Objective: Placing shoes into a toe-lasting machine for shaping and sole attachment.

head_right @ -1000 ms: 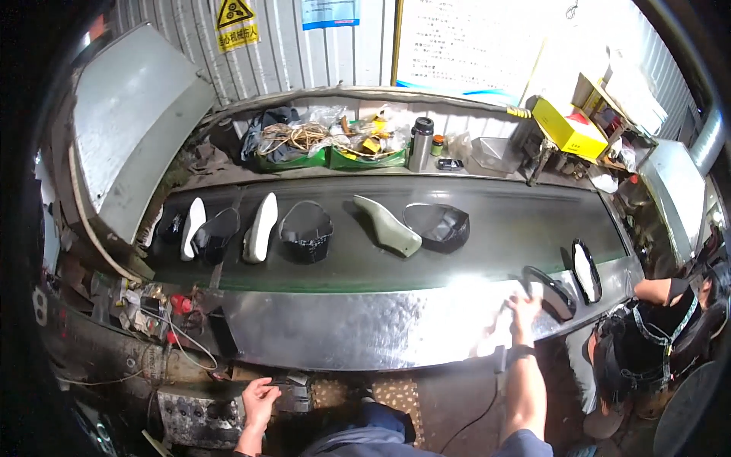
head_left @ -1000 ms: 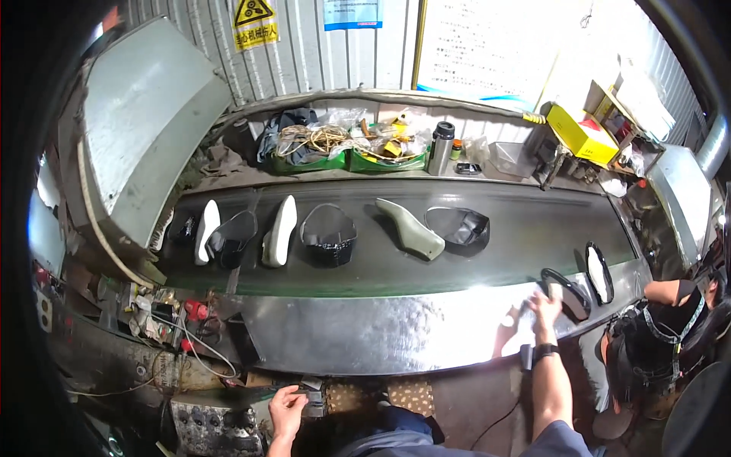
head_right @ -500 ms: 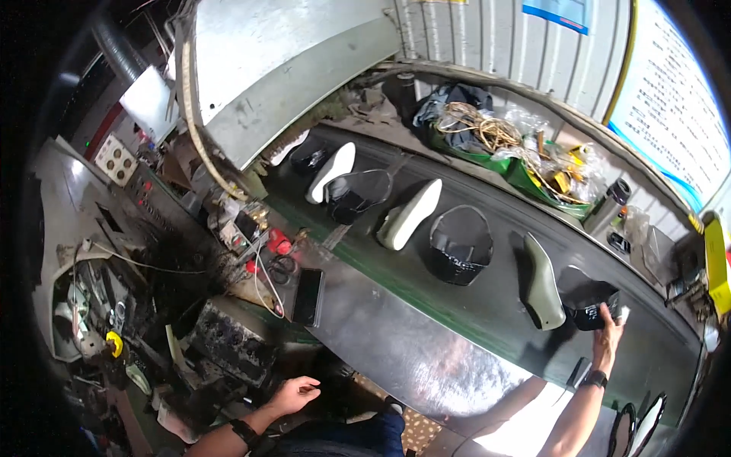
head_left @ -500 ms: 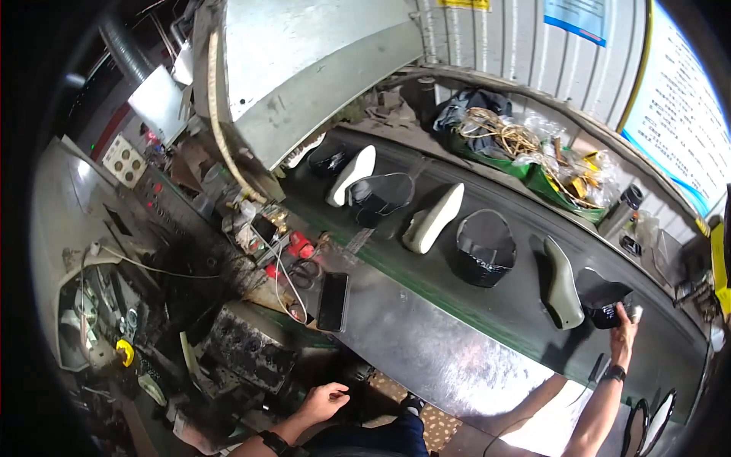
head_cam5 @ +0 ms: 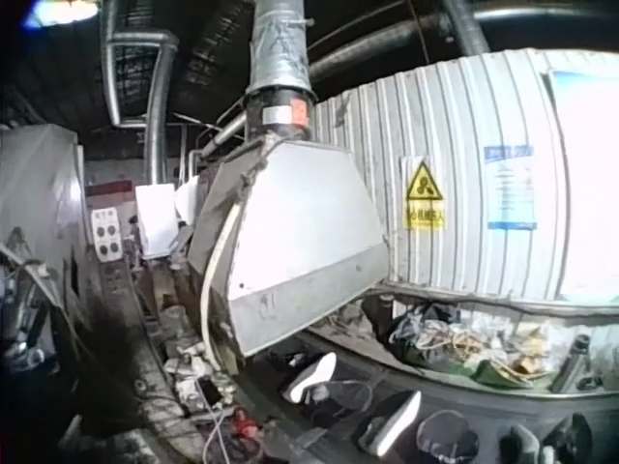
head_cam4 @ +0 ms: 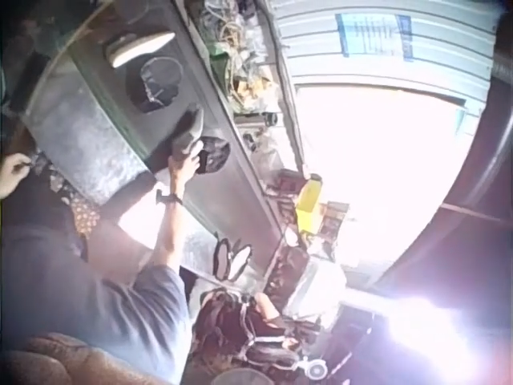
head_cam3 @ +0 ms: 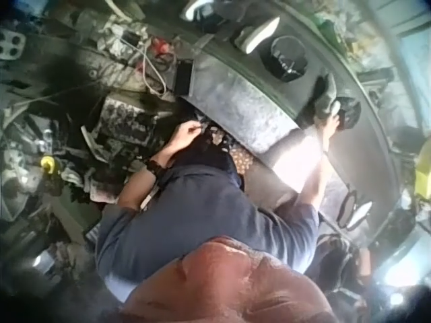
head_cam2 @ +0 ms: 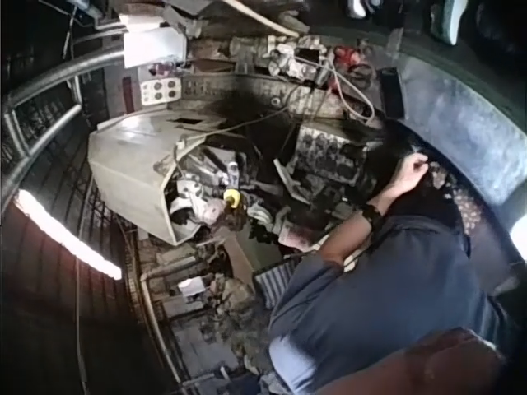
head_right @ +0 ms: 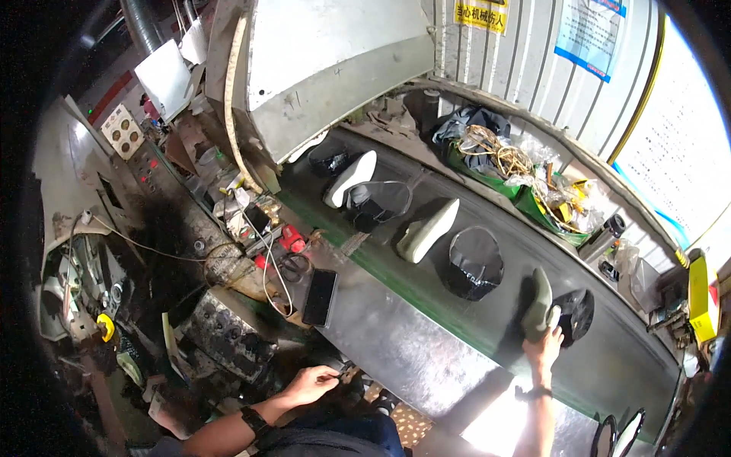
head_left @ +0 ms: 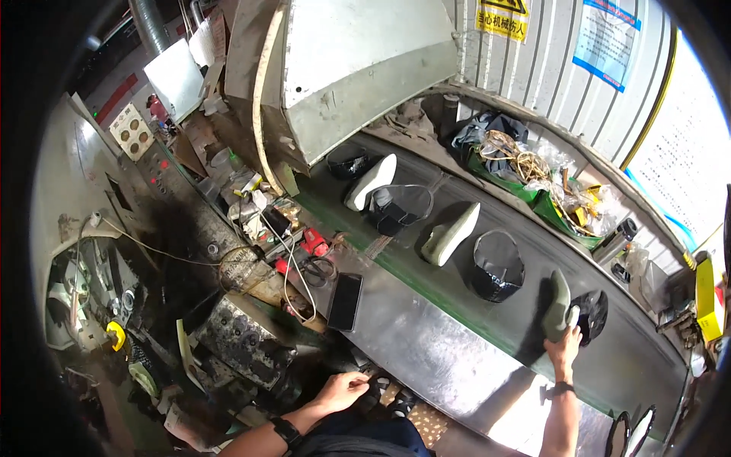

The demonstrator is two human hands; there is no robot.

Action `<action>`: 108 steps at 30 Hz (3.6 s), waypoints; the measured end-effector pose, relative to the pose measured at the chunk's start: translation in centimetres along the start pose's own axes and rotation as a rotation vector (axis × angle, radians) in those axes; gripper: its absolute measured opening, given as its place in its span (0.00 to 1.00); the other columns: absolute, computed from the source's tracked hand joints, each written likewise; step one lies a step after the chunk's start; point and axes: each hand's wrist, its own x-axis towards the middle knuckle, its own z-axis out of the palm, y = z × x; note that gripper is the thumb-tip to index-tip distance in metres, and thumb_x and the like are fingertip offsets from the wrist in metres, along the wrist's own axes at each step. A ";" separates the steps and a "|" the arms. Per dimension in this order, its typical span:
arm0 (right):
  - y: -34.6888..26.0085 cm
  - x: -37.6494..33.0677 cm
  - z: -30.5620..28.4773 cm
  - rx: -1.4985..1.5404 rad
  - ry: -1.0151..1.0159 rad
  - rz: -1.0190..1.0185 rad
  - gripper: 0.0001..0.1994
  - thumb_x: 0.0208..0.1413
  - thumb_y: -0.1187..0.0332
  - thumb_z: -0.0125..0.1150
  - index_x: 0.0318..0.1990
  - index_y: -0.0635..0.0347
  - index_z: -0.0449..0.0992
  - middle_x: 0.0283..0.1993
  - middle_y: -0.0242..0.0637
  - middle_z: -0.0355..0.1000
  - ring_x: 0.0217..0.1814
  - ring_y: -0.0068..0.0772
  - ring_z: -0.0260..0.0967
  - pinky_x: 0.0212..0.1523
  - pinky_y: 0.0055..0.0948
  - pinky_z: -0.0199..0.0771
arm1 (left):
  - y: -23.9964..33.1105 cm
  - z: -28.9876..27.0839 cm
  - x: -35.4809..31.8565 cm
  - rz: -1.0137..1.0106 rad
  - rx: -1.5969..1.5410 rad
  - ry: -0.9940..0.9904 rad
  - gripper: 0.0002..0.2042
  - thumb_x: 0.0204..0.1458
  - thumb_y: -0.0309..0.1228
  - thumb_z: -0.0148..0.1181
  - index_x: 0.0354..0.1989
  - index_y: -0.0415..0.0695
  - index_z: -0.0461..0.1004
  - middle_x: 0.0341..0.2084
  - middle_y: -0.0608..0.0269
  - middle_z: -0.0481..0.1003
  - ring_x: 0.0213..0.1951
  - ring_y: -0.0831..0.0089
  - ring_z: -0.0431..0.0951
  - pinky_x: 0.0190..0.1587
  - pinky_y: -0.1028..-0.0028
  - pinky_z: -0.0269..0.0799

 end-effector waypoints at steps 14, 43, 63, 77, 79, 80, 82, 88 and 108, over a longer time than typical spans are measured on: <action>-16.1 -26.9 -9.3 0.525 -0.100 0.000 0.53 0.36 0.57 0.79 0.70 0.67 0.55 0.64 0.57 0.63 0.65 0.53 0.62 0.63 0.47 0.63 | 8.8 18.2 6.9 -0.416 -1.109 -0.737 0.54 0.48 0.28 0.69 0.76 0.54 0.32 0.60 0.50 0.66 0.57 0.59 0.72 0.50 0.60 0.77; -23.1 -31.9 -25.8 0.970 -0.296 -0.180 0.21 0.52 0.61 0.75 0.36 0.69 0.68 0.24 0.45 0.73 0.22 0.31 0.71 0.23 0.31 0.67 | 24.0 -0.5 -4.6 0.198 -0.893 -0.678 0.16 0.64 0.28 0.55 0.23 0.38 0.80 0.34 0.57 0.81 0.35 0.71 0.82 0.39 0.71 0.81; -26.4 -27.9 -21.4 1.570 -0.111 -0.073 0.23 0.60 0.64 0.66 0.54 0.69 0.65 0.40 0.40 0.76 0.41 0.29 0.75 0.35 0.34 0.73 | 22.6 5.4 0.2 0.707 -0.564 -0.047 0.23 0.67 0.40 0.50 0.23 0.34 0.74 0.21 0.69 0.75 0.23 0.82 0.69 0.24 0.74 0.64; -17.8 -32.6 -14.3 0.273 -0.172 -0.651 0.33 0.48 0.51 0.70 0.57 0.65 0.73 0.26 0.37 0.69 0.33 0.39 0.71 0.68 0.58 0.58 | 13.3 4.4 13.4 -0.436 -0.864 -0.873 0.27 0.63 0.50 0.52 0.53 0.34 0.73 0.47 0.49 0.78 0.49 0.59 0.80 0.55 0.59 0.75; -17.2 -35.5 -10.5 0.182 -0.134 -0.630 0.30 0.49 0.54 0.68 0.58 0.61 0.73 0.31 0.36 0.72 0.36 0.37 0.71 0.72 0.57 0.52 | 12.5 5.8 14.0 -0.386 -0.636 -0.762 0.17 0.60 0.37 0.60 0.47 0.33 0.77 0.39 0.56 0.80 0.37 0.67 0.82 0.44 0.67 0.78; -16.8 -36.8 -8.0 0.164 -0.134 -0.583 0.29 0.49 0.57 0.66 0.59 0.58 0.73 0.32 0.35 0.73 0.37 0.37 0.70 0.74 0.58 0.48 | 12.4 7.1 14.3 -0.239 -0.445 -0.651 0.17 0.59 0.37 0.62 0.45 0.33 0.78 0.36 0.59 0.80 0.34 0.71 0.79 0.39 0.69 0.75; -15.8 -38.0 -3.3 0.224 -0.112 -0.503 0.25 0.48 0.64 0.66 0.56 0.59 0.75 0.35 0.38 0.74 0.38 0.37 0.70 0.74 0.56 0.51 | 12.6 9.6 15.1 -0.018 -0.210 -0.494 0.17 0.57 0.37 0.66 0.40 0.32 0.80 0.32 0.62 0.80 0.31 0.76 0.76 0.36 0.72 0.71; -18.7 -33.7 -2.5 0.528 0.121 -0.335 0.35 0.41 0.67 0.76 0.60 0.63 0.69 0.50 0.46 0.66 0.52 0.47 0.67 0.71 0.47 0.56 | 11.2 12.7 21.7 0.692 0.463 0.151 0.16 0.52 0.43 0.68 0.33 0.39 0.84 0.27 0.55 0.81 0.31 0.62 0.79 0.43 0.63 0.72; -18.2 -32.1 1.4 1.117 -0.098 -0.061 0.44 0.46 0.67 0.75 0.69 0.68 0.55 0.70 0.52 0.58 0.72 0.48 0.58 0.70 0.38 0.57 | 11.2 13.2 19.3 0.152 0.418 0.109 0.26 0.38 0.41 0.67 0.45 0.37 0.74 0.41 0.41 0.78 0.47 0.43 0.77 0.53 0.55 0.71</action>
